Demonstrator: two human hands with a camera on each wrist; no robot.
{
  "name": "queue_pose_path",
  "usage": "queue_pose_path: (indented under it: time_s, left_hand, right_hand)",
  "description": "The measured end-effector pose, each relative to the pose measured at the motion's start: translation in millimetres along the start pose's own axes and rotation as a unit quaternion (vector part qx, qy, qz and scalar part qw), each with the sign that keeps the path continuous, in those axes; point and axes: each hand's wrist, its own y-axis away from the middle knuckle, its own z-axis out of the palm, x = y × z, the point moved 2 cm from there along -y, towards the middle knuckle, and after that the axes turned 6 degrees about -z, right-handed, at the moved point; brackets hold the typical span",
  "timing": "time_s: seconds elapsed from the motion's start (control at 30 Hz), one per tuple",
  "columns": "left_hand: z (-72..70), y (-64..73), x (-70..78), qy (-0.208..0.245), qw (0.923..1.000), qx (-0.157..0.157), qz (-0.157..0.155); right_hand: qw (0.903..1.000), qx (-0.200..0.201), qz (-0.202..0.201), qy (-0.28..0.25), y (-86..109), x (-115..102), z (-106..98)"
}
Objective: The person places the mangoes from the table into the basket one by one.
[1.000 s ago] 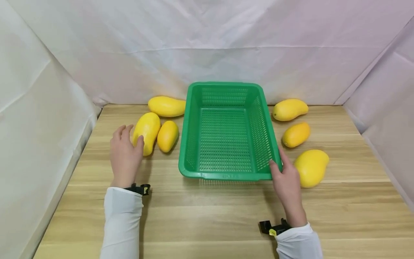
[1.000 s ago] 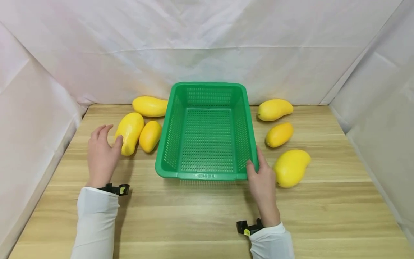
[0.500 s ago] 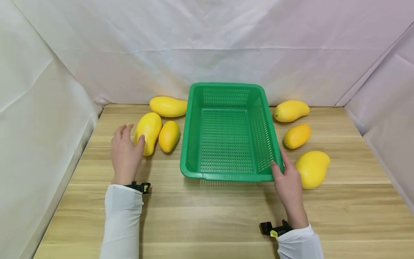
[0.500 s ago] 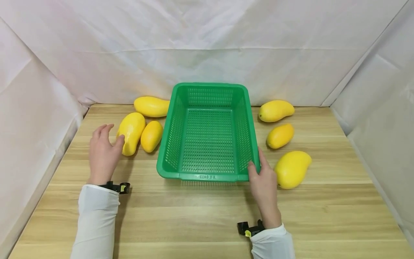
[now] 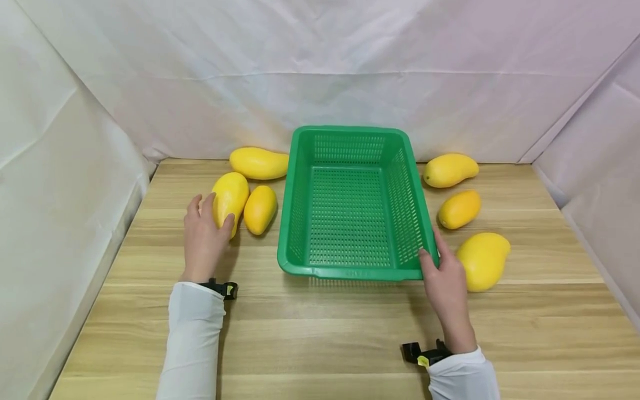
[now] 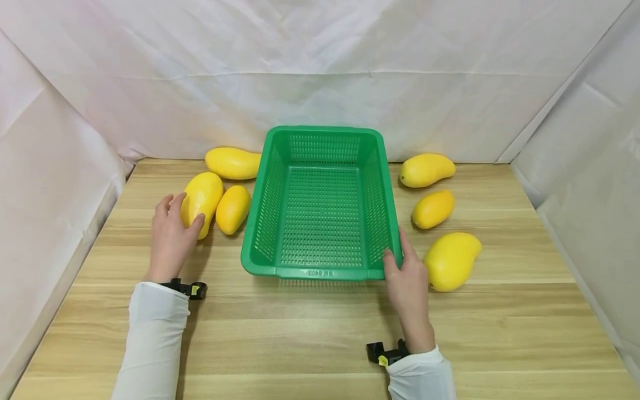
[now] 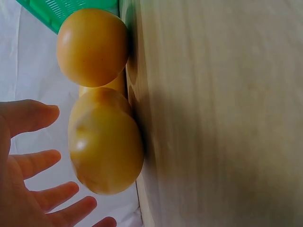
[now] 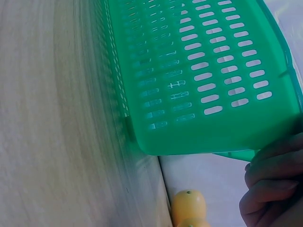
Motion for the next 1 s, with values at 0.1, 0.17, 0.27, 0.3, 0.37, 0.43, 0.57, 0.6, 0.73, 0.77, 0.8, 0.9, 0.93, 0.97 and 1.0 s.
queue_pose_path:
  time_s: [0.1,0.17,0.27,0.3,0.37,0.43,0.57,0.6,0.73,0.77,0.8,0.9,0.93,0.97,1.0]
  left_hand:
    - [0.9,-0.3,0.1,0.003,0.9999,-0.016,-0.005]
    - [2.2,-0.8,0.0,0.011,0.9995,-0.029,-0.009]
    - [3.4,-2.0,-0.6,0.029,0.9987,-0.040,-0.014]
    - [3.8,-2.4,-0.8,0.036,0.9984,-0.042,-0.015]
    - [5.0,-3.6,-1.8,0.044,0.9978,-0.047,-0.016]
    - [5.9,-4.2,-3.0,0.045,0.9974,-0.054,-0.017]
    - [8.5,-4.1,-5.8,0.025,0.9964,-0.080,-0.016]
    - [9.0,-3.6,-6.4,0.019,0.9960,-0.086,-0.015]
    - [10.6,-2.4,-8.3,0.001,0.9956,-0.093,-0.013]
    - [10.8,-2.0,-8.8,0.000,0.9957,-0.092,-0.013]
    - [10.8,-1.6,-9.2,0.001,0.9957,-0.091,-0.014]
    - [10.9,-1.2,-9.7,0.001,0.9958,-0.091,-0.014]
    - [10.8,-1.3,-9.8,0.001,0.9957,-0.091,-0.013]
    - [10.6,-1.6,-9.8,0.001,0.9957,-0.091,-0.012]
    - [10.3,-2.0,-9.9,0.000,0.9957,-0.092,-0.011]
  right_hand:
    - [1.0000,0.001,-0.001,-0.001,-0.1,-1,0]
    - [1.0000,0.003,-0.002,-0.002,-0.2,-1,0]
    - [1.0000,0.001,-0.002,-0.002,-0.2,-1,0]
    - [1.0000,0.000,-0.001,-0.003,-0.1,-1,0]
    - [1.0000,-0.002,0.000,-0.003,0.2,0,0]
    - [1.0000,-0.005,0.002,-0.003,0.7,0,0]
    - [1.0000,-0.005,0.003,-0.003,1.3,0,0]
    - [1.0000,-0.005,0.003,-0.004,1.2,0,0]
    - [0.9999,-0.004,-0.002,-0.011,0.2,0,0]
    - [0.9999,-0.004,-0.002,-0.012,0.0,0,0]
    - [0.9999,-0.005,-0.003,-0.012,-0.1,0,0]
    - [1.0000,-0.006,-0.001,-0.006,0.4,0,-1]
    - [1.0000,-0.006,0.001,-0.002,0.5,0,-1]
    - [1.0000,-0.006,0.003,0.001,0.5,0,-1]
    - [0.9999,-0.007,0.009,0.003,0.5,1,-1]
